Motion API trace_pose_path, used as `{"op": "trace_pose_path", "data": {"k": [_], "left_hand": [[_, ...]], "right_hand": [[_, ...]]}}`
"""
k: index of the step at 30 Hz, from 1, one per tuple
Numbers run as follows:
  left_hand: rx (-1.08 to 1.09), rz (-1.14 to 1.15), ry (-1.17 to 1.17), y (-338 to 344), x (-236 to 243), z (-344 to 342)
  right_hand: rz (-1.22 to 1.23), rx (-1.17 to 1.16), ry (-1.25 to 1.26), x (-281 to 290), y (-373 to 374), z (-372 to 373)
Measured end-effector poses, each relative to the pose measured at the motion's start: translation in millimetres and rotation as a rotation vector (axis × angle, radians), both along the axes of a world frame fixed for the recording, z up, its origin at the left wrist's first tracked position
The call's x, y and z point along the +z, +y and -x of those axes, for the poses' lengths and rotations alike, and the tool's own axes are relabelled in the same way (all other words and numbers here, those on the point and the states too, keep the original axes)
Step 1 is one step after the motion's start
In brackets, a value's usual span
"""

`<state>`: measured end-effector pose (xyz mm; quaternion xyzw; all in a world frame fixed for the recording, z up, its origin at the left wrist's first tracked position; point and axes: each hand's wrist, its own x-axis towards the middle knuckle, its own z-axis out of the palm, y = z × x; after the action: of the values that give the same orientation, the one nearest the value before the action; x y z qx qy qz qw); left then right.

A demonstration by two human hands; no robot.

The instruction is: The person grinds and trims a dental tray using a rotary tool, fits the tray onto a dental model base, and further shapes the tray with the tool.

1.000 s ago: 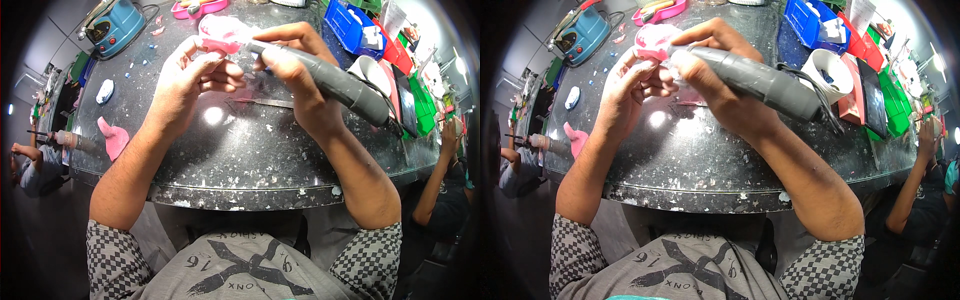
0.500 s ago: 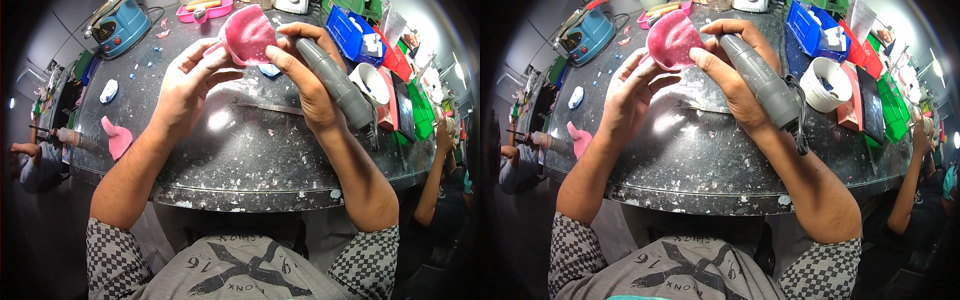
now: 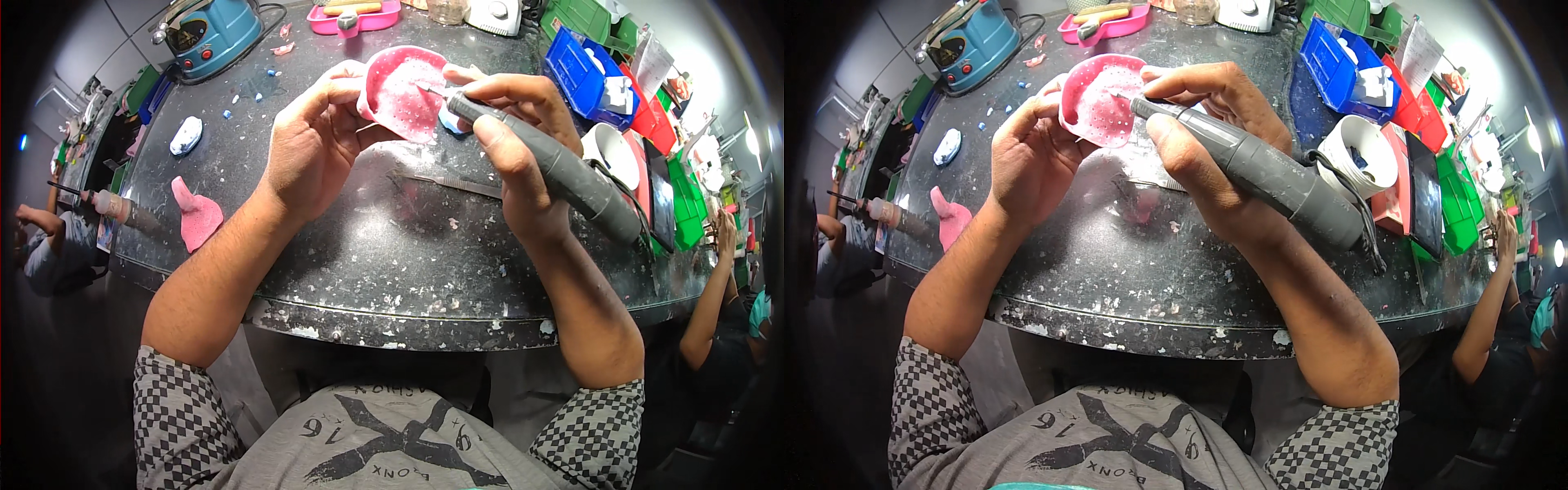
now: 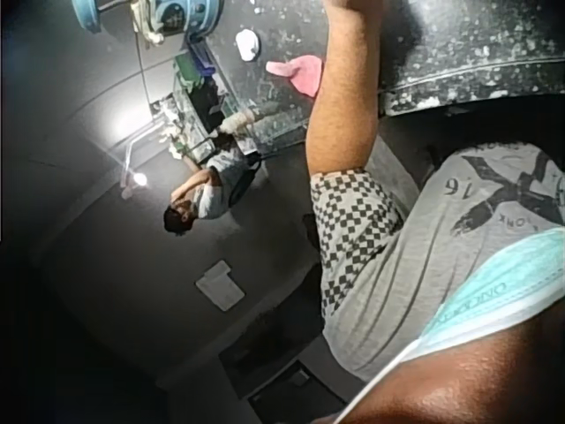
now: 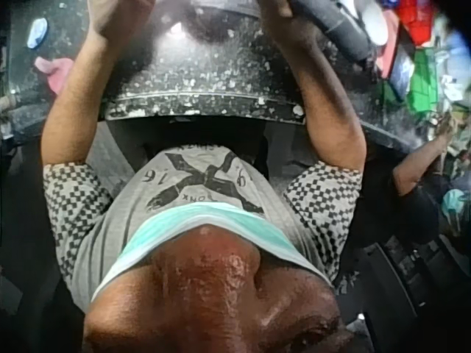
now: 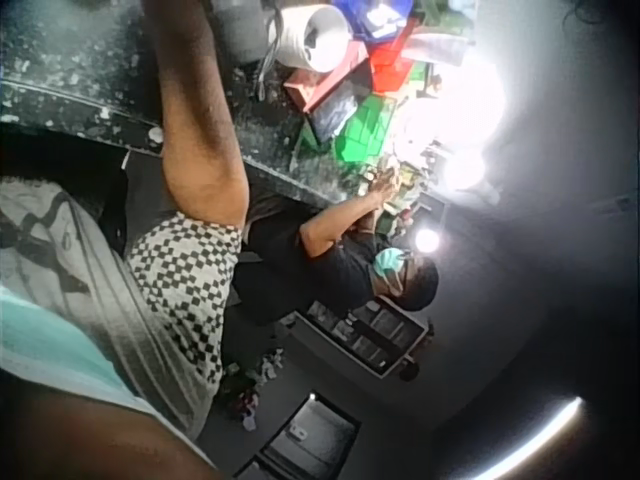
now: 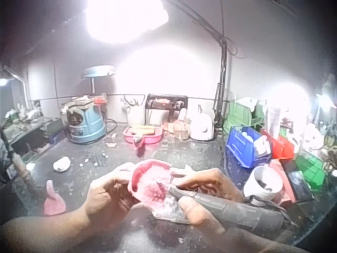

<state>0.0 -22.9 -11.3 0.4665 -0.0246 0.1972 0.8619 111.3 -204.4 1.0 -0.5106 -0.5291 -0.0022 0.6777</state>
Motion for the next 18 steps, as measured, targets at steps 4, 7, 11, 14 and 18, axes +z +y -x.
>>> {"op": "trace_pose_path", "data": {"k": [4,7,11,14,18], "left_hand": [[0.041,-0.007,0.010,0.2,-1.7,0.3],[0.067,-0.092,-0.022,0.1,-3.8,-0.5],[-0.004,-0.162,-0.064,0.8,-2.9,1.6],[0.091,-0.133,0.130,-4.3,-0.2,5.1],[-0.056,-0.105,0.123,2.8,-6.8,6.7]], "right_hand": [[0.032,0.011,-0.058,0.0,-1.3,-3.2],[0.023,0.004,-0.037,0.6,0.5,0.6],[0.018,0.007,-0.191,1.6,1.8,-2.2],[0.046,0.006,-0.282,4.5,0.1,-2.2],[0.091,0.028,-0.281,5.6,-1.6,-5.3]]}}
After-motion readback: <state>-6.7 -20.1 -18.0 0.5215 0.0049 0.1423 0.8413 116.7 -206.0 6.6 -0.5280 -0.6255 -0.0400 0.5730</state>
